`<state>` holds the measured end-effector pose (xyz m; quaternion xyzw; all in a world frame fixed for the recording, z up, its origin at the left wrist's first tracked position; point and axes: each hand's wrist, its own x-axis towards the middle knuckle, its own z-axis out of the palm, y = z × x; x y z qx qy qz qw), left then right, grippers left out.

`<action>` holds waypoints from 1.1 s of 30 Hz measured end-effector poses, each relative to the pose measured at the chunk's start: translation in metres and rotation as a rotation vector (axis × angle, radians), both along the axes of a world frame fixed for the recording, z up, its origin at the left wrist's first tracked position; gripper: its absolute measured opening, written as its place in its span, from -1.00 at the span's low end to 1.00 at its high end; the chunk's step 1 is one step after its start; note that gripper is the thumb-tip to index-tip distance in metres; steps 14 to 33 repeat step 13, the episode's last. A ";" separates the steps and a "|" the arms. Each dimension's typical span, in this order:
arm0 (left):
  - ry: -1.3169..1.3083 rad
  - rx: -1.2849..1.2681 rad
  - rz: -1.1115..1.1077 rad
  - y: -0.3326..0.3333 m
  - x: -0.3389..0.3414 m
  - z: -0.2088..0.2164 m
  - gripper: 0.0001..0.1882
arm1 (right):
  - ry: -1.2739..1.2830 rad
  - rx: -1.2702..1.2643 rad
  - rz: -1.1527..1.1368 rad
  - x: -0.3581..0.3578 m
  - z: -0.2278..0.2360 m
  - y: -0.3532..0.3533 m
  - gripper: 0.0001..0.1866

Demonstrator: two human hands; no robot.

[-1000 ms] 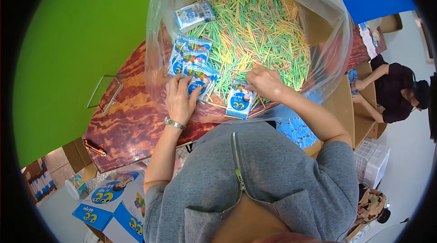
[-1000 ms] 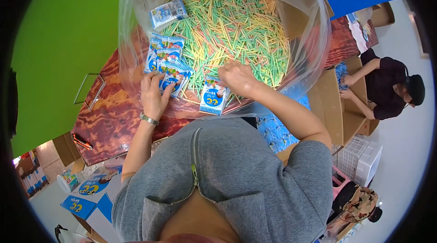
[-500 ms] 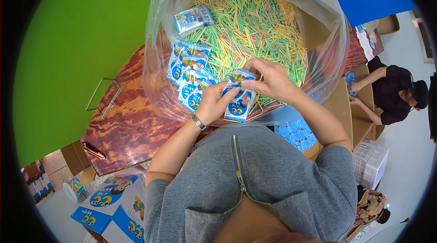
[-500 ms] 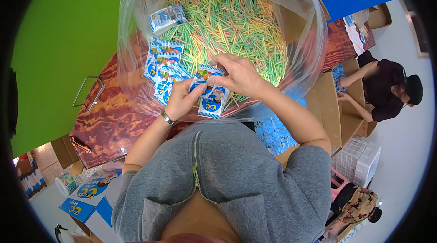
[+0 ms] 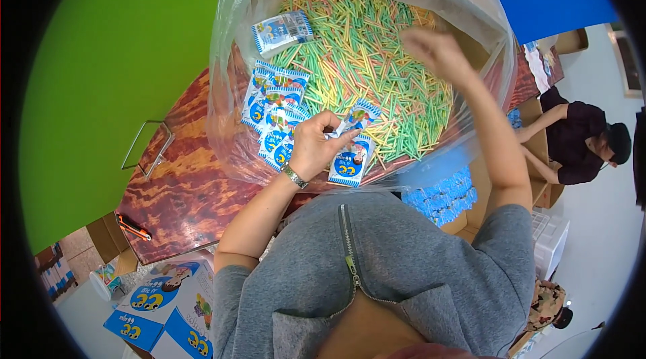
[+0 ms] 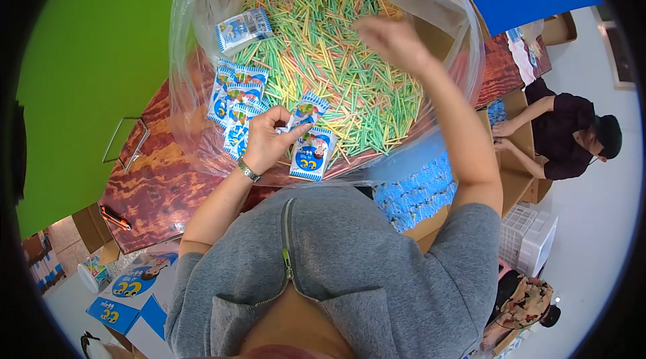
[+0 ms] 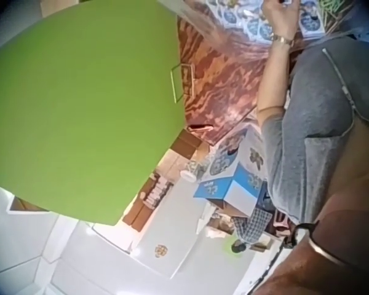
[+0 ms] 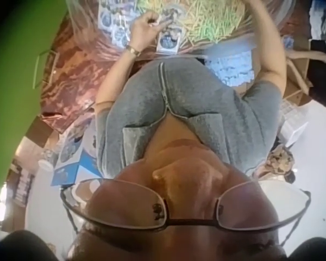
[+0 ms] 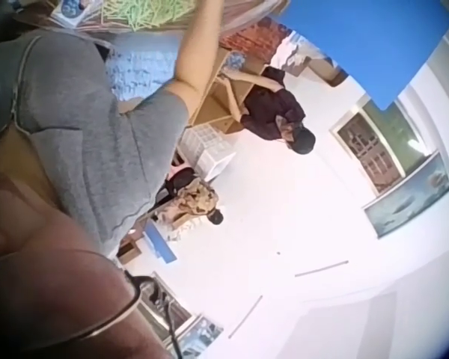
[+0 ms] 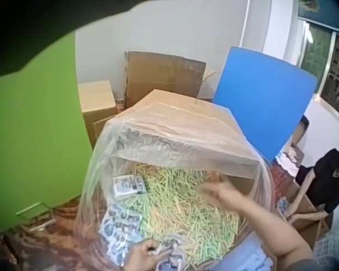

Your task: Sorting small blue packets from a bag of shredded filler and placing them into a cardboard box.

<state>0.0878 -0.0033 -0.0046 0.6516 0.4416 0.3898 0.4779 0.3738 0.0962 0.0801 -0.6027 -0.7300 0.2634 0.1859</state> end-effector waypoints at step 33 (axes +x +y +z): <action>-0.070 -0.162 -0.153 -0.006 0.004 -0.006 -0.79 | -0.995 0.413 0.051 0.105 -0.075 0.089 -0.31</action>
